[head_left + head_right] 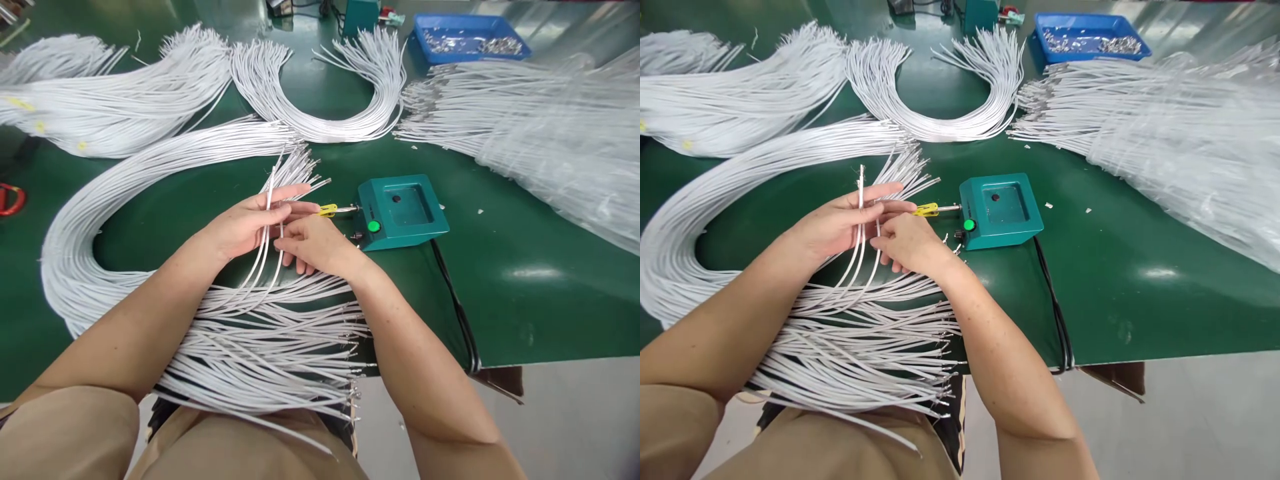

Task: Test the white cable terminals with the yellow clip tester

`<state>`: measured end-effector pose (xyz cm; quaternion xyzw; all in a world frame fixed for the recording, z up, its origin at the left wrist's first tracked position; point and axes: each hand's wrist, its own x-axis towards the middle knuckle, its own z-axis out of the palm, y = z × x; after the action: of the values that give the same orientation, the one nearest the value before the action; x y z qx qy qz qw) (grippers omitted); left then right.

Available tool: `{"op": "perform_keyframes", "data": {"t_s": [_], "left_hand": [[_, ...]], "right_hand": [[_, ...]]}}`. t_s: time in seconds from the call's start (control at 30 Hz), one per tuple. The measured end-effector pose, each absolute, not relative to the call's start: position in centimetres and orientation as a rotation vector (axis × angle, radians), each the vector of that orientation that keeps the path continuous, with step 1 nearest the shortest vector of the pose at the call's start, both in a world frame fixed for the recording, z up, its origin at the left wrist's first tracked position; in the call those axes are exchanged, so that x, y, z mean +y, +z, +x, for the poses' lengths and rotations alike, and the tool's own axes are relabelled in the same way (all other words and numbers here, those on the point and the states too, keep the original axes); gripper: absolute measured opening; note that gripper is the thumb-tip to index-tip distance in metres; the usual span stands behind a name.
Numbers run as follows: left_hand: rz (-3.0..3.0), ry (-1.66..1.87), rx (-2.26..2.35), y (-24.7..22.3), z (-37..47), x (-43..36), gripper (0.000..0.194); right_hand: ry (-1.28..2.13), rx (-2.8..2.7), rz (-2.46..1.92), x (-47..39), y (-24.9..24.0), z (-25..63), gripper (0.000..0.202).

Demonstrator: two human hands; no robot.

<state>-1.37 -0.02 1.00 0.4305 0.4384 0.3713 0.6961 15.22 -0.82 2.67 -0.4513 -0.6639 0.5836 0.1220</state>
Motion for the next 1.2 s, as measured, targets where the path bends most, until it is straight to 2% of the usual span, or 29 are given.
{"op": "perform_keyframes", "data": {"t_s": [0.1, 0.3, 0.47, 0.67, 0.9, 1.03, 1.13, 1.2], "left_hand": [[0.999, 0.921, 1.003, 0.7, -1.5, 0.1, 0.041], [1.138, 0.836, 1.052, -0.1, -1.4, 0.3, 0.040], [1.160, 0.916, 1.135, 0.2, -0.9, 0.1, 0.045], [1.286, 1.004, 1.203, 0.1, -0.6, 0.0, 0.039], [1.326, 0.962, 1.195, 0.5, -0.6, -0.2, 0.040], [1.252, 0.974, 1.185, 0.7, -0.5, -0.2, 0.037], [1.240, 0.985, 1.150, 0.8, -0.4, -0.3, 0.035], [1.249, 0.986, 1.144, 0.8, -0.3, -0.3, 0.036]], "right_hand": [[1.714, -1.858, -1.310, -0.3, 2.5, 15.5, 0.026], [1.591, -1.919, -1.374, 0.0, 2.7, 16.6, 0.030], [1.342, -1.705, -1.465, 0.3, 3.0, 16.9, 0.015], [1.317, -1.592, -1.378, 0.4, 2.0, 16.2, 0.035], [1.600, -1.268, -1.146, 0.8, 1.5, 16.2, 0.018], [1.789, -1.088, -1.047, 1.3, 1.3, 16.5, 0.017], [1.831, -1.034, -1.058, 1.2, 1.6, 16.6, 0.017], [1.792, -1.052, -1.100, 1.0, 2.0, 16.6, 0.007]]}}
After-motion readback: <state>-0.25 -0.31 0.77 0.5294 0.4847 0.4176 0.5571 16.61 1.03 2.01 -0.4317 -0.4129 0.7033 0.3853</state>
